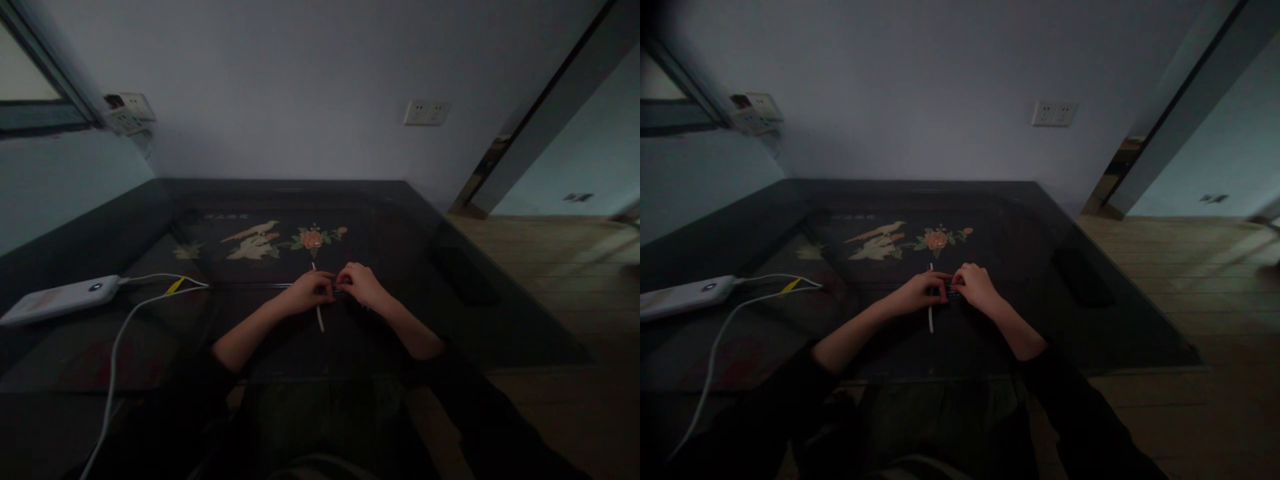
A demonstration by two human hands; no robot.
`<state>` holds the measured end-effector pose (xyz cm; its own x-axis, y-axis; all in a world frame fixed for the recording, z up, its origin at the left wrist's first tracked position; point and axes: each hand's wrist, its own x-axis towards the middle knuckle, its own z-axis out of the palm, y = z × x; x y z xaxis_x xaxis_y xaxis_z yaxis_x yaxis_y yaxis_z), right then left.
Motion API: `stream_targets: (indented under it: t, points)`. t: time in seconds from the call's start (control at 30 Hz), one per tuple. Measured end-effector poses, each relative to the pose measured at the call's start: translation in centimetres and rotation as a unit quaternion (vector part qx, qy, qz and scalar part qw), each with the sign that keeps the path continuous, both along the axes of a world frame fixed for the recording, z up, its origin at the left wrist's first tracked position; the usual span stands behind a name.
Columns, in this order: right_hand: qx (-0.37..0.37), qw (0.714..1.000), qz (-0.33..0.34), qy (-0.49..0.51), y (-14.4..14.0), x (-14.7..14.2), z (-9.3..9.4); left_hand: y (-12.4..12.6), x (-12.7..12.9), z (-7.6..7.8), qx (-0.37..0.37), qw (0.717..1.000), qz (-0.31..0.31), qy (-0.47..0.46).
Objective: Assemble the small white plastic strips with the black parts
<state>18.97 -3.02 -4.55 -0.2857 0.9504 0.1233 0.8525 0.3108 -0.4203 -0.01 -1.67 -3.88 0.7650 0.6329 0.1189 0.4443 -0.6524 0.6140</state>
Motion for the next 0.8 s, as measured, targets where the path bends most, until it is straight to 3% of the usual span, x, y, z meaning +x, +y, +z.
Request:
stream_targets:
  t: [0.8]
  points:
    - [0.012, 1.000, 0.010, -0.002, -0.09, 0.06, 0.07, -0.18, 0.15, 0.36, 0.000, 1.000, -0.007, 0.004]
